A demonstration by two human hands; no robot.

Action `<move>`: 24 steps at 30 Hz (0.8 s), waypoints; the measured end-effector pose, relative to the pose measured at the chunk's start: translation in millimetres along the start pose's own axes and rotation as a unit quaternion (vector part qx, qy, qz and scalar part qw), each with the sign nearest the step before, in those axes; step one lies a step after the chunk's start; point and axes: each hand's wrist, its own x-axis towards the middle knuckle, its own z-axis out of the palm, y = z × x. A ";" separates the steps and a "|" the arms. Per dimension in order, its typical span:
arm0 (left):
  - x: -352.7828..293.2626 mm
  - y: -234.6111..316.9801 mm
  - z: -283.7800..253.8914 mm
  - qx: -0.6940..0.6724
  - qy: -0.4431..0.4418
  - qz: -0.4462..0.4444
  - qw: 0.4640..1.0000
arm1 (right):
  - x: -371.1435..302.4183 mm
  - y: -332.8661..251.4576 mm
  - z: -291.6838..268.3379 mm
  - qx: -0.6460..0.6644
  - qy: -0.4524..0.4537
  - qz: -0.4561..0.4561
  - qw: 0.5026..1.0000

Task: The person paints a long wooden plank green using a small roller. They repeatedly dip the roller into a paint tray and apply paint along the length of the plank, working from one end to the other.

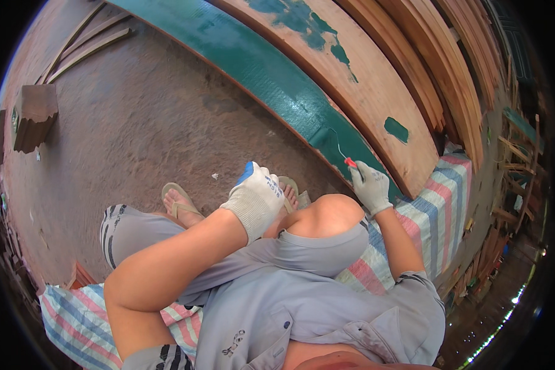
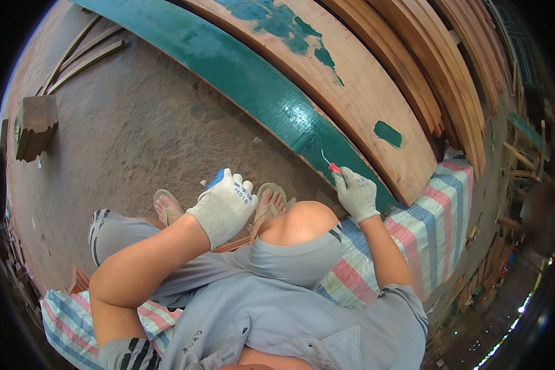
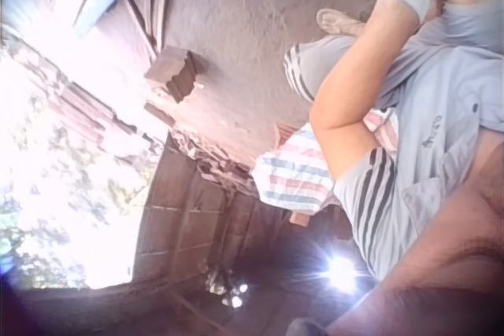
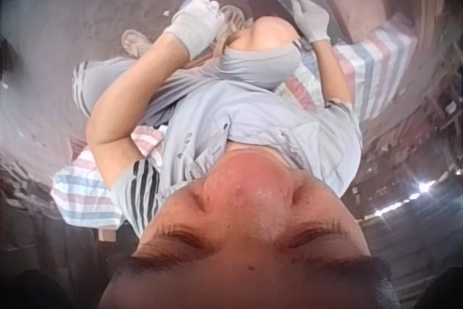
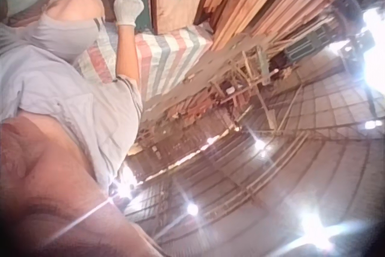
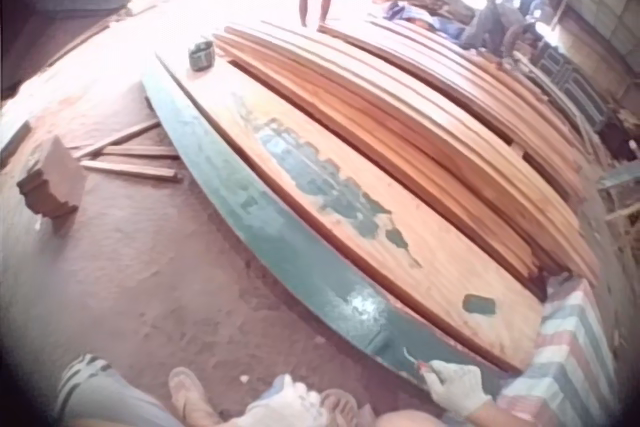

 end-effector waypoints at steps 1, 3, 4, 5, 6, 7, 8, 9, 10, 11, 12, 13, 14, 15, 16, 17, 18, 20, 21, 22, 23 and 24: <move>-0.5 0.2 1.3 -0.001 0.004 -0.002 1.000 | -10.8 6.6 -2.0 -0.003 0.003 0.005 1.000; -0.3 0.1 4.4 0.001 0.015 -0.006 1.000 | -27.2 14.9 -8.0 0.022 -0.002 0.028 0.999; -0.8 0.1 4.6 0.001 0.024 -0.007 1.000 | -32.8 15.8 -11.3 0.053 -0.008 0.049 0.997; -2.6 -0.2 3.7 0.003 0.032 -0.009 0.999 | -33.1 14.0 -14.4 0.087 -0.011 0.068 0.994; -4.2 -0.4 3.6 0.005 0.037 -0.011 0.999 | -25.8 1.4 -24.7 0.142 -0.045 0.130 0.980; -5.7 -1.1 3.3 0.003 0.028 -0.017 0.999 | -16.7 -7.9 -26.0 0.191 -0.048 0.130 0.972; -6.5 -1.5 0.9 0.003 0.024 -0.020 1.000 | -7.3 -14.7 -30.4 0.237 -0.048 0.131 0.961; -4.7 -2.2 -0.4 0.003 0.020 -0.019 1.000 | 1.5 -15.5 -32.0 0.281 -0.046 0.134 0.949; -1.8 -2.2 -1.2 0.005 0.018 -0.017 1.000 | 12.1 -7.2 -23.9 0.327 -0.089 0.141 0.930; 0.6 -1.7 -0.6 0.007 0.014 -0.016 1.000 | 26.0 -10.8 -25.3 0.320 -0.107 0.138 0.931; 2.6 -1.2 -0.2 0.010 0.008 -0.016 1.000 | 42.2 -20.4 -28.7 0.314 -0.125 0.134 0.932; 3.7 -1.0 0.0 0.007 0.009 -0.017 1.000 | 57.4 -29.3 -27.4 0.311 -0.143 0.130 0.931; 4.2 -0.6 0.8 0.004 0.009 -0.016 1.000 | 70.2 -35.8 -21.7 0.304 -0.123 0.112 0.938; 4.7 -0.4 2.2 -0.001 0.009 -0.013 1.000 | 81.4 -41.3 -16.5 0.295 -0.102 0.096 0.945; 4.4 -0.3 3.4 -0.022 0.012 -0.016 1.000 | 91.6 -45.6 -12.9 0.284 -0.082 0.083 0.952; 2.5 -1.7 8.7 -0.034 0.022 -0.017 0.999 | 101.0 -51.0 -8.0 0.284 -0.070 0.070 0.954; 0.1 -2.8 12.7 -0.047 0.033 -0.017 0.998 | 108.8 -55.0 -6.4 0.282 -0.058 0.058 0.956; -3.1 -5.4 12.8 -0.058 0.037 -0.017 0.997 | 118.8 -54.1 -4.6 0.222 -0.057 0.051 0.972; -4.8 -6.0 10.0 -0.056 0.029 -0.019 0.998 | 119.6 -49.3 -4.3 0.188 -0.055 0.057 0.979; -5.3 -7.2 8.3 -0.056 0.023 -0.020 0.998 | 118.8 -43.1 -4.5 0.153 -0.054 0.062 0.985; -7.2 -8.4 7.4 -0.061 0.020 -0.023 0.998 | 116.9 -38.8 -2.6 0.120 -0.055 0.064 0.989; -8.8 -10.0 6.8 -0.068 0.018 -0.026 0.997 | 112.3 -32.1 3.1 0.088 -0.040 0.071 0.993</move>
